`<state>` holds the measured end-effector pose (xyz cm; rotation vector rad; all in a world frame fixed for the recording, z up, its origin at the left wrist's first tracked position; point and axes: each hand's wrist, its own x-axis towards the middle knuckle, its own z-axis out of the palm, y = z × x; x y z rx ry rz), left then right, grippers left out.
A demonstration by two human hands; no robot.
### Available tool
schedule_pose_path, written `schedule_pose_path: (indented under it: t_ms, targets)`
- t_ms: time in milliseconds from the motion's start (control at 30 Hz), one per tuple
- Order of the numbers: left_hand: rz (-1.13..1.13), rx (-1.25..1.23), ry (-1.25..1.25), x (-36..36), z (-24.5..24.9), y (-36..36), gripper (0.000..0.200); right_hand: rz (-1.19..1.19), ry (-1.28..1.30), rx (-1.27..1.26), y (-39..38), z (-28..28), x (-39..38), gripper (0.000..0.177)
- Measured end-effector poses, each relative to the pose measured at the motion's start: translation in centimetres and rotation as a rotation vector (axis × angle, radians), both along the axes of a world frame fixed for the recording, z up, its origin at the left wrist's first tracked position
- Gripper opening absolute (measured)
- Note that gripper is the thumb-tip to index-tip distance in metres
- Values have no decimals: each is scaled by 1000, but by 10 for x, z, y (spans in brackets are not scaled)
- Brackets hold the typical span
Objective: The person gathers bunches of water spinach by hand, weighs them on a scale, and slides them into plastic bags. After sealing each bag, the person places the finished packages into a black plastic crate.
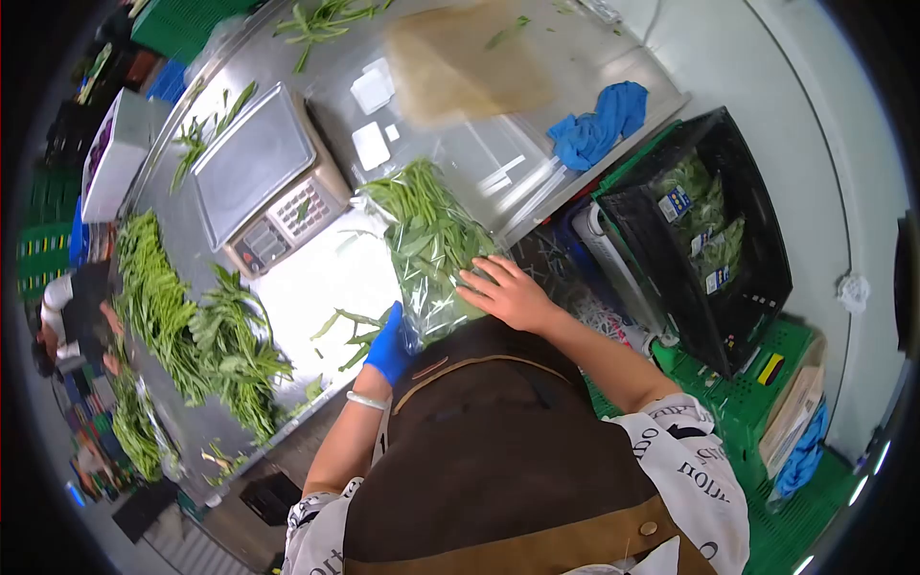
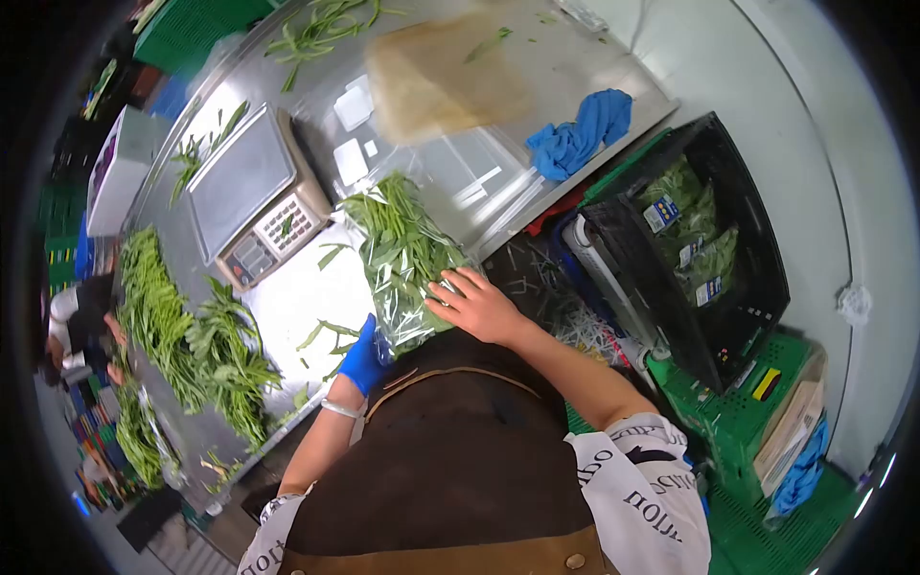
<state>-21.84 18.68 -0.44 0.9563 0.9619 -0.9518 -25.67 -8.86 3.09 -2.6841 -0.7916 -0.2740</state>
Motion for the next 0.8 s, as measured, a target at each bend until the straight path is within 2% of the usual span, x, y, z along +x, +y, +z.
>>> schedule_pose_path:
  t_ms: [33, 133, 200, 233, 300, 333, 400, 433, 467, 500, 533, 567, 600, 633, 667, 700, 767, 800]
  targets:
    - [-9, -73, 80, 9, 19, -5, 26, 8, -21, 40, -1, 10, 3, 40]
    - [-290, -420, -271, 25, -33, 51, 35, -9, -113, 110, -13, 42, 18, 40]
    - [-215, -464, -252, 53, -18, 37, 30, -77, -181, 136, -20, 64, 36, 39]
    - [-255, -107, -474, 60, 39, 12, 26, -126, -220, 153, -22, 76, 47, 38]
    - [-306, -326, -841, 100, 55, 28, 23, -231, -205, 288, -28, 114, 63, 38]
    - [-209, -480, -972, 119, 73, 25, 27, -293, -166, 352, -36, 135, 65, 36]
    - [-248, -246, -1404, 130, 133, -8, 51, -373, -104, 503, -49, 173, 73, 32]
    - [-378, 183, -1668, 122, 158, -34, 69, -394, -87, 585, -60, 188, 73, 30]
    - [-489, 58, -1545, 120, 157, -38, 98, -404, -63, 673, -75, 202, 73, 29]
    - [-670, -122, -1376, 121, 144, -39, 104, -408, -31, 765, -90, 210, 72, 27]
    - [-830, -114, -1226, 115, 134, -43, 97, -441, 31, 846, -107, 211, 76, 27]
    - [-880, -179, -1013, 105, 133, -67, 81, -473, 92, 929, -124, 212, 79, 27]
    - [-816, -49, -886, 94, 129, -95, 58, -534, 235, 1088, -140, 212, 76, 30]
    - [-754, -120, -1040, 83, 132, -131, 40, -599, 379, 1237, -158, 209, 70, 32]
    - [-592, -235, -962, 74, 136, -159, 32, -603, 405, 1472, -175, 199, 63, 33]
    - [-543, -271, -915, 70, 130, -177, 33, -601, 430, 1703, -193, 182, 54, 34]
    - [-507, -278, -872, 61, 130, -211, 33, -295, 461, 2312, -222, 145, 20, 43]
    - [-488, -286, -849, 58, 125, -223, 33, -249, 409, 2323, -227, 134, -1, 45]
